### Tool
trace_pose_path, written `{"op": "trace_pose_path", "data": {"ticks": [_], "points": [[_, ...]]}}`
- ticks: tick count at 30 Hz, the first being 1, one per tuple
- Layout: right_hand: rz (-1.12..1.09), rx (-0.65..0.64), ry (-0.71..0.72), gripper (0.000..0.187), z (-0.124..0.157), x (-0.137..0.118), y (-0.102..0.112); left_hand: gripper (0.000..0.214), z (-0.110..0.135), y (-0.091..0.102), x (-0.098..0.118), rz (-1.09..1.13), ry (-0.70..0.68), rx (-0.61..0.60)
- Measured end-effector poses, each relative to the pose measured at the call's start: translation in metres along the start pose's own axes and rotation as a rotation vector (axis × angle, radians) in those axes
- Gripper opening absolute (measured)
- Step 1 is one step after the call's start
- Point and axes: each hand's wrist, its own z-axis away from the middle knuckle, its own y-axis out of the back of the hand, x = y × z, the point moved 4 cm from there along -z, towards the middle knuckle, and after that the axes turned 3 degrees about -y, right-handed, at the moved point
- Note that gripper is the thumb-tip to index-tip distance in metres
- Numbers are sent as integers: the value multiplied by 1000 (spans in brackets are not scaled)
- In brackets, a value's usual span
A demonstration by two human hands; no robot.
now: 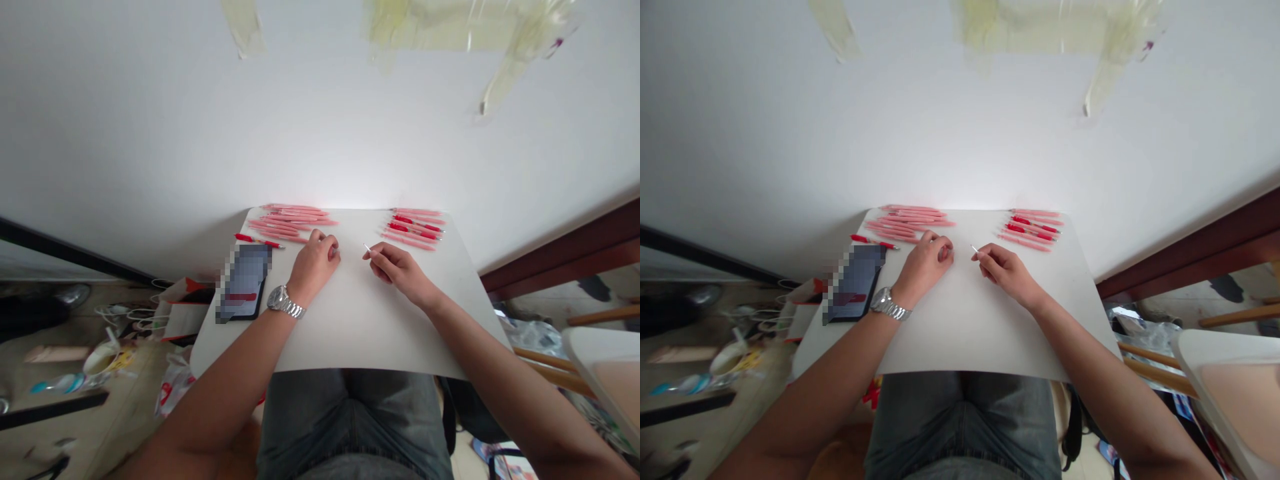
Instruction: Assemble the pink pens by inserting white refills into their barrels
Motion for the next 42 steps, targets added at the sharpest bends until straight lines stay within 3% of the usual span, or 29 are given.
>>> {"op": "trace_pose_path", "data": {"ticks": [24, 29, 36, 42], "points": [[-6, -10, 10, 41, 0, 3, 1, 7, 1, -1, 0, -33, -18, -16], [0, -12, 13, 42, 0, 4, 0, 9, -1, 3, 2, -5, -40, 40], [-5, -2, 7, 41, 0, 0, 0, 12, -6, 17, 12, 306, -144, 201], [12, -3, 18, 44, 1, -1, 0, 17, -4, 10, 19, 616, -127, 152]]}}
